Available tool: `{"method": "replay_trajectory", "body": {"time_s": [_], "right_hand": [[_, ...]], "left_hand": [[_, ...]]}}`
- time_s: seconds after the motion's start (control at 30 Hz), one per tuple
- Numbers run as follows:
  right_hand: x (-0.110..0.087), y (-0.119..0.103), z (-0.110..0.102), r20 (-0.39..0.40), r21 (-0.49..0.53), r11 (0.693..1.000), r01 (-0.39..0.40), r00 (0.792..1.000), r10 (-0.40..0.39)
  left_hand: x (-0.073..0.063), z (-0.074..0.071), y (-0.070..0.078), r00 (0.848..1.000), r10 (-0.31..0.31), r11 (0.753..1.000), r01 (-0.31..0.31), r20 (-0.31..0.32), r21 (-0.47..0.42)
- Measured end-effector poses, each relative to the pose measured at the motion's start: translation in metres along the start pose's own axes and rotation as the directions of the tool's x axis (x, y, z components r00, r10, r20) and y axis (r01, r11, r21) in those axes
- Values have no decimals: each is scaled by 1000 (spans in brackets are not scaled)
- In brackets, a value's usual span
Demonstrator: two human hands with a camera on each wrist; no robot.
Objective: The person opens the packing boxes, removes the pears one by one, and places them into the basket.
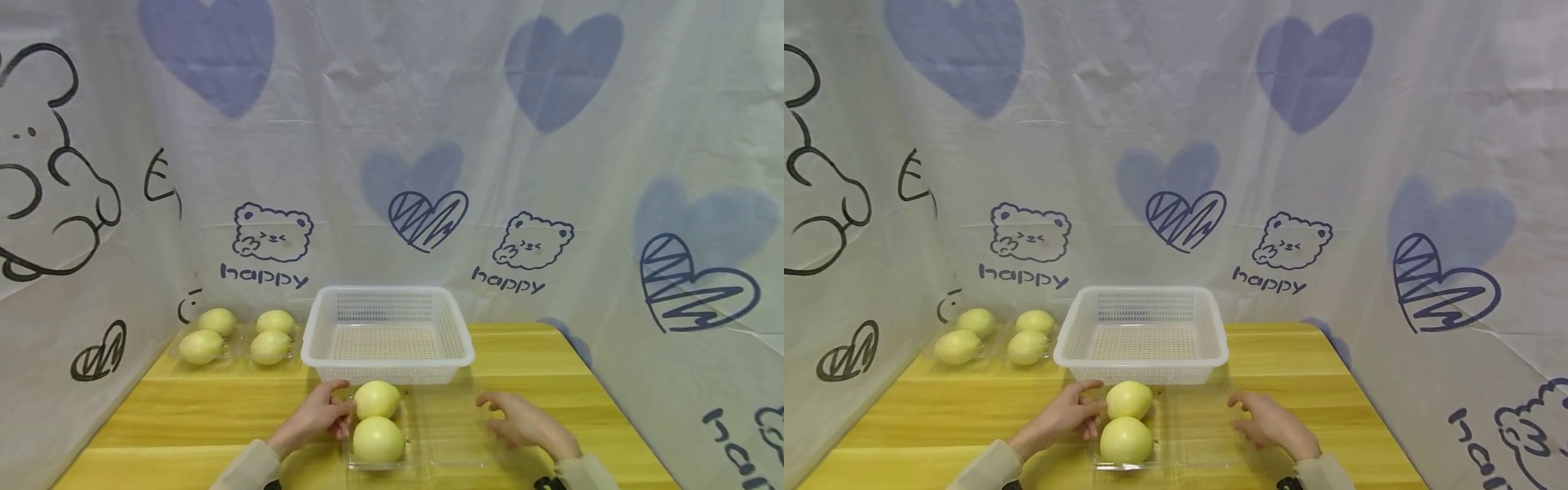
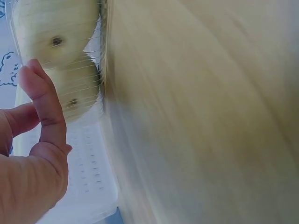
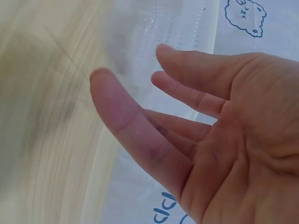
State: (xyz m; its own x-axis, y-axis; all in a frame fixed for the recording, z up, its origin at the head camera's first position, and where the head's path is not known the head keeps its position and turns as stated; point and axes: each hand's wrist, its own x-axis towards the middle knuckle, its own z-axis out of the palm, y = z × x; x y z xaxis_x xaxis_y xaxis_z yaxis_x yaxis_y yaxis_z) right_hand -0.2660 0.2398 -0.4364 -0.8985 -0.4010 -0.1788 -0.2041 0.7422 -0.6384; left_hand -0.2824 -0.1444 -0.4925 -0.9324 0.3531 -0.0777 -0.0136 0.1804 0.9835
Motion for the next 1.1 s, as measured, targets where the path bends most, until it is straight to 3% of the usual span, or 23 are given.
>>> {"method": "replay_trajectory", "body": {"time_s": [0.1,0.17,0.27,0.4,0.47,0.53,0.73,0.97,1.1], "right_hand": [[4,1,3,-48,-88,996,32,998,-37],[6,0,4,-67,-137,988,74,994,-83],[11,-3,6,-66,-153,982,112,990,-123],[19,-11,9,-86,-146,985,86,991,-99],[24,-15,10,-125,-153,987,51,990,-71],[29,-20,11,-199,-185,982,42,977,-79],[43,-30,14,-421,-271,962,23,896,-140],[52,-36,16,-514,-331,944,18,835,-196],[53,-39,16,-547,-355,935,12,808,-218]], "left_hand": [[-3,2,4,997,37,992,-28,-65,125],[-5,4,7,989,83,968,-51,-123,244],[-8,8,11,967,170,900,-74,-189,430],[-11,16,14,944,272,800,-114,-187,588],[-13,21,16,936,314,753,-142,-161,642],[-14,28,20,928,349,725,-181,-127,665],[-16,39,27,908,420,623,-301,16,722],[-18,46,26,884,453,506,-360,114,784],[-20,49,28,866,475,411,-377,159,830]]}}
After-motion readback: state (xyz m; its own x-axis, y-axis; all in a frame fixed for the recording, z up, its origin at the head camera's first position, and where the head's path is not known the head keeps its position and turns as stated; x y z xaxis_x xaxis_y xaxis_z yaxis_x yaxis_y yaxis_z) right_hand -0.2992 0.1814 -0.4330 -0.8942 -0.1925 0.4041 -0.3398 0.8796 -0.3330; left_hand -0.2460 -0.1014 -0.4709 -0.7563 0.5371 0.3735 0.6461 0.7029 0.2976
